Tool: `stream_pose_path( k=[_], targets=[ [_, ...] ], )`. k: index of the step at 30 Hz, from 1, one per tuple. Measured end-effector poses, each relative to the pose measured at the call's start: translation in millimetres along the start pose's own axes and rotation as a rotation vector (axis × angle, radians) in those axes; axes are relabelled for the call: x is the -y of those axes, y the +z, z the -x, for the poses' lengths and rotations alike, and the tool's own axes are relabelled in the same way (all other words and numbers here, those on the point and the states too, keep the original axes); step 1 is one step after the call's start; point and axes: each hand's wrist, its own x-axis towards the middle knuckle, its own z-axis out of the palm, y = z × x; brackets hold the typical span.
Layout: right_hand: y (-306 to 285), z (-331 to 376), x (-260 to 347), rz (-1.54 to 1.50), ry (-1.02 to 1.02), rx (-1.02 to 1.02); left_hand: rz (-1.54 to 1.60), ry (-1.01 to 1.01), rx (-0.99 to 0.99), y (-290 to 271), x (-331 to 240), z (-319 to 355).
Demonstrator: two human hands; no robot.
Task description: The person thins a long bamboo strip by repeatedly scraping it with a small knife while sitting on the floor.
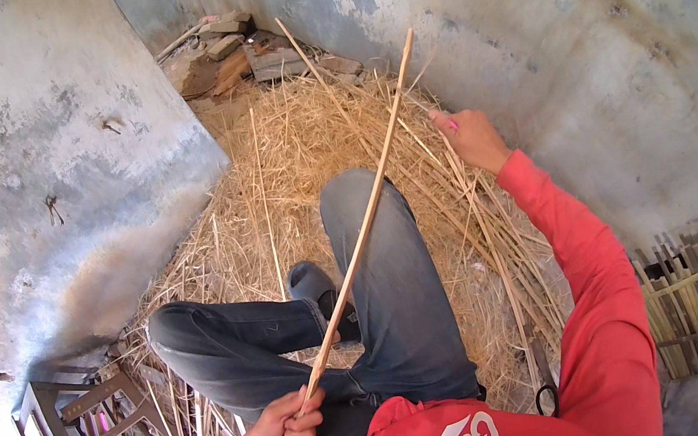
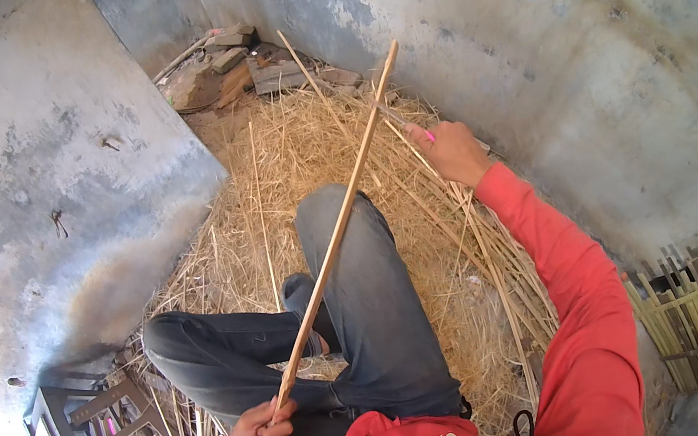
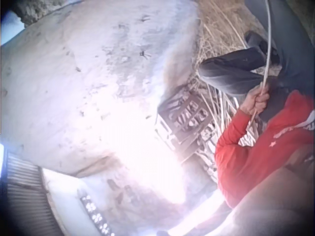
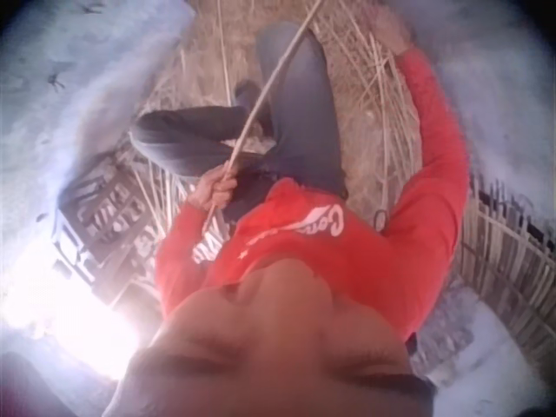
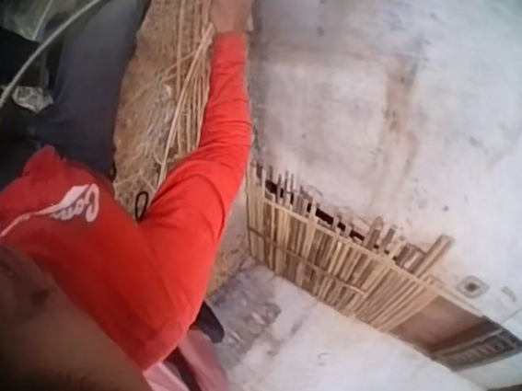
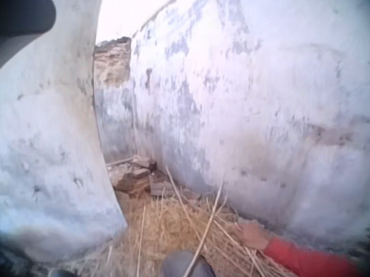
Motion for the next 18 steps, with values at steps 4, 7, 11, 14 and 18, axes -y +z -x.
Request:
stream_pose_path(
  k=[4, 7, 11, 14, 18],
  targets=[
    [1.3, 52.1, 79.8, -0.161, -0.132, 0.266, -0.054, 0.033, -0.039, -9.5, 6.8, 10.5],
    [-9.7, 117.4, 150.1, -0.149, -0.353, 0.460, -0.074, 0.027, -0.032, -10.0, 3.3, 6.2],
    [-7.0, 119.3, 157.0, -0.092, -0.390, 0.451, -0.109, 0.018, -0.064, -16.2, -0.1, 12.0],
    [9.9, 70.5, 117.0, -0.028, -0.318, 0.190, -0.131, 0.043, -0.108, -22.2, 1.5, 19.3],
    [-16.1, -30.0, -0.2, 0.065, 0.031, 0.063, 0.012, -0.019, -0.017, -27.1, 5.3, 29.9]
  ],
)
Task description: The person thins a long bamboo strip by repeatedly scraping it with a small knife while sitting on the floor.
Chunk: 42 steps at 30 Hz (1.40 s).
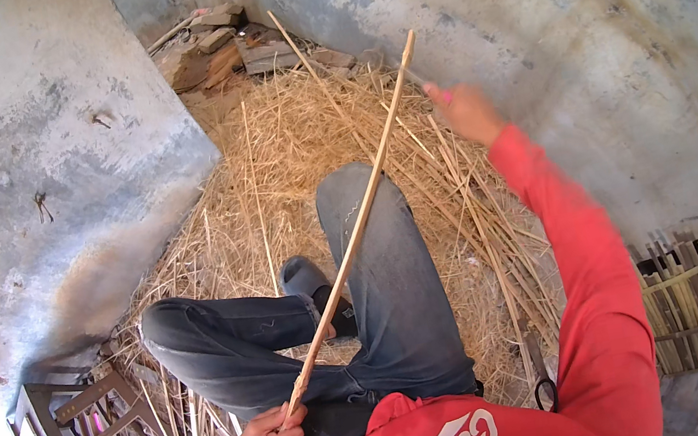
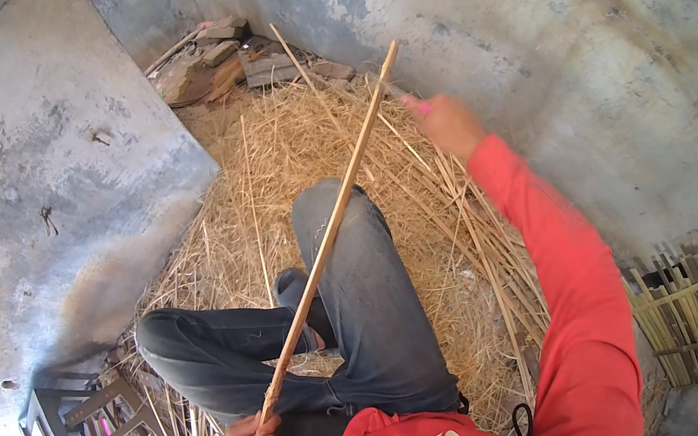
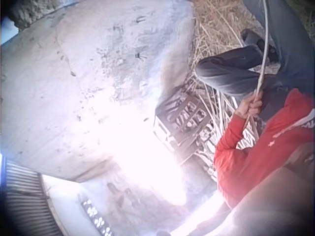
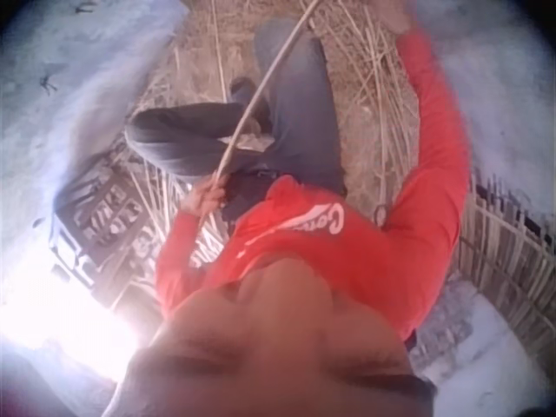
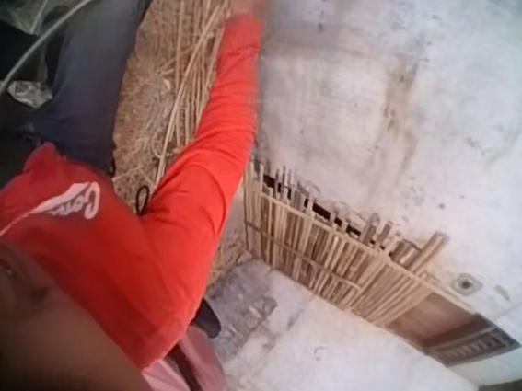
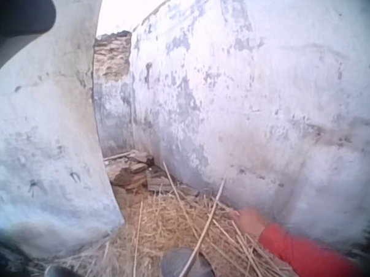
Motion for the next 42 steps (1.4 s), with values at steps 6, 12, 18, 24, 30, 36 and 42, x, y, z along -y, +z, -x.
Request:
stream_pose_path(
  k=[6, 12, 18, 24, 30, 36, 42],
  targets=[
    [18.5, -25.9, -1.3, -0.002, 0.019, -0.062, 0.160, -0.036, 0.100, -0.7, 3.4, -9.0],
    [23.0, 79.1, 102.9, -0.126, -0.321, 0.146, 0.117, 0.008, 0.025, -10.1, 8.9, 1.1],
    [19.9, -39.1, -39.7, 0.015, 0.052, -0.155, -0.100, 0.082, -0.146, -26.4, 17.3, 29.8],
    [-11.0, -63.7, -172.2, 0.131, 0.359, -0.376, -0.190, 0.086, -0.296, -53.9, 30.7, 59.8],
    [-2.5, 1.3, -31.5, -0.296, 0.222, -0.352, -0.239, 0.059, -0.223, -24.7, 5.5, 34.3],
    [-22.7, 30.1, 32.7, -0.439, 0.037, -0.368, -0.366, 0.045, -0.218, 16.3, -34.6, -0.2],
    [-12.9, 9.9, -6.0, -0.419, 0.090, -0.297, -0.495, 0.096, -0.249, 12.5, -54.0, -12.2]
  ],
)
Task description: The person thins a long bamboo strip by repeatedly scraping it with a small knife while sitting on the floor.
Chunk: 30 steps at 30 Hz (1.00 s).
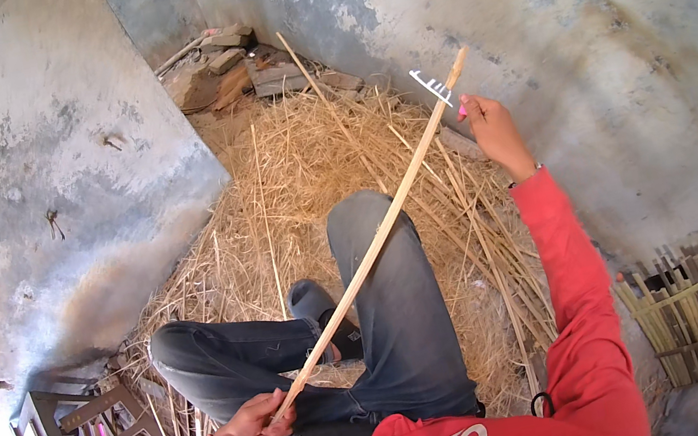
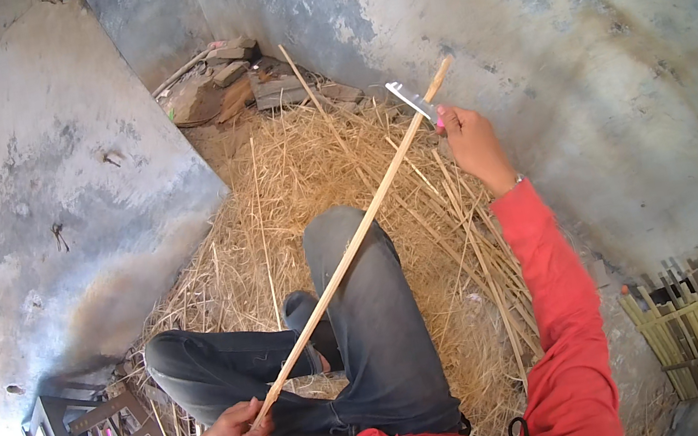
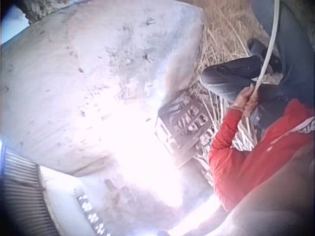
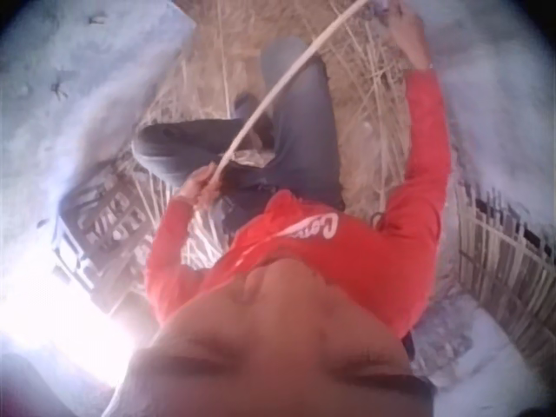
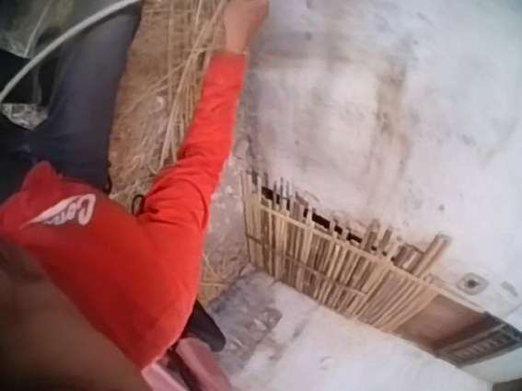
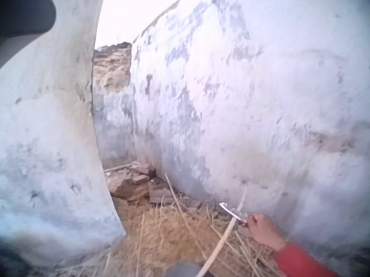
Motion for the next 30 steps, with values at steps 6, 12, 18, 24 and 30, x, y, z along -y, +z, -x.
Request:
stream_pose_path(
  k=[6, 12, 18, 24, 30],
  targets=[
    [10.2, -8.7, -7.4, 0.169, 0.033, -0.114, -0.256, 0.141, -0.109, -2.6, 2.4, -0.3],
    [48.9, 83.8, 55.8, 0.062, -0.104, 0.178, -0.098, 0.032, -0.023, 7.3, 1.0, -5.7],
    [46.5, 83.1, 63.8, -0.047, -0.271, 0.012, -0.067, 0.030, 0.005, 1.2, 6.8, -9.8],
    [11.3, 8.3, 24.6, 0.140, 0.069, -0.086, -0.056, 0.010, 0.056, -5.2, 1.4, -16.0],
    [55.8, 113.2, 69.1, -0.034, -0.187, 0.163, 0.075, -0.058, 0.100, -9.6, 5.0, -14.6]
  ],
)
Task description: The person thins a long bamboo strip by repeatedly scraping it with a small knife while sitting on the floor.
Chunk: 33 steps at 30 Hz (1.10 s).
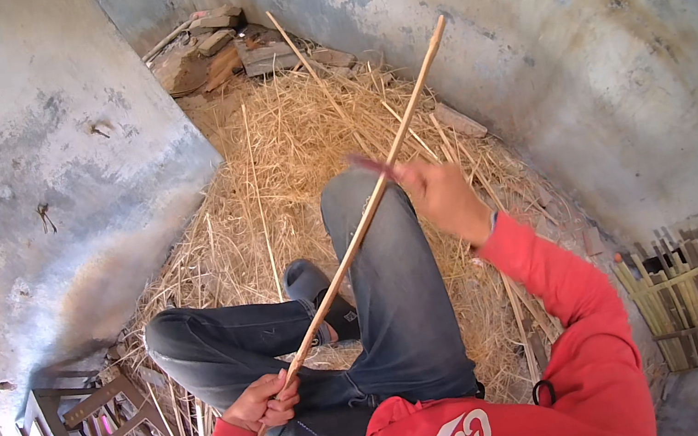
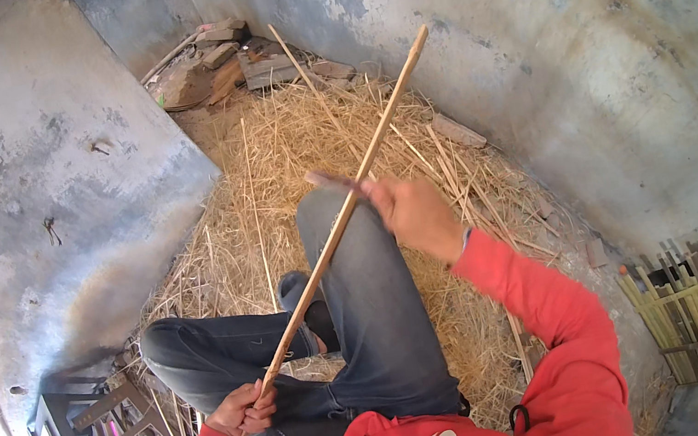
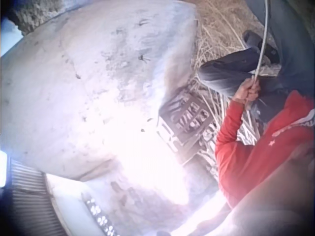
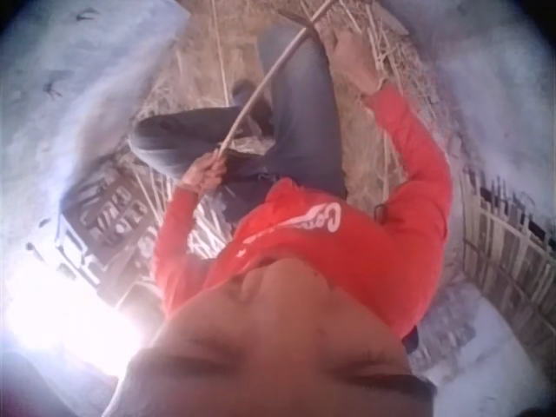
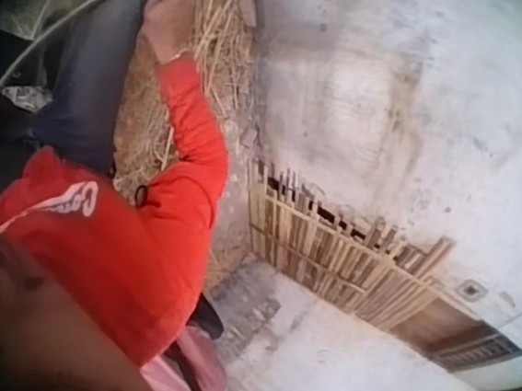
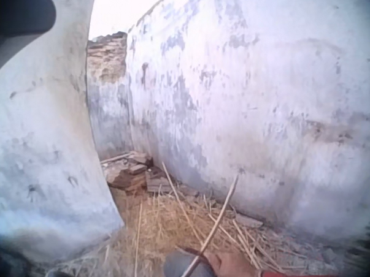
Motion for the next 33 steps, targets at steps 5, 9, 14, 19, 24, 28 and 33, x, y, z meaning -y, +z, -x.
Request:
stream_pose_path(
  k=[5, 9, 14, 19, 24, 28, 33],
  targets=[
    [-22.2, -27.9, -1.6, 0.000, 0.121, -0.061, -0.047, 0.012, 0.010, -6.5, -0.2, -0.5],
    [-61.2, -81.5, -65.0, 0.185, 0.225, -0.232, -0.103, 0.046, -0.025, 3.6, -0.5, -5.6],
    [-16.1, -32.2, -21.0, 0.094, -0.027, -0.083, -0.003, 0.005, 0.012, 5.4, 7.4, -7.3],
    [7.3, 42.0, 59.1, 0.104, -0.042, 0.273, -0.027, 0.046, 0.015, 2.5, 11.7, -6.2],
    [-18.5, 2.9, 31.4, 0.022, 0.033, -0.005, -0.011, 0.027, 0.024, 13.8, 5.6, -4.4],
    [-33.9, -33.9, -26.3, 0.189, 0.131, -0.208, -0.027, 0.027, 0.004, 19.9, 4.3, -9.4],
    [-9.2, 41.9, 44.1, 0.125, -0.006, 0.271, -0.042, 0.055, -0.040, 32.6, 7.3, -14.3]
  ],
)
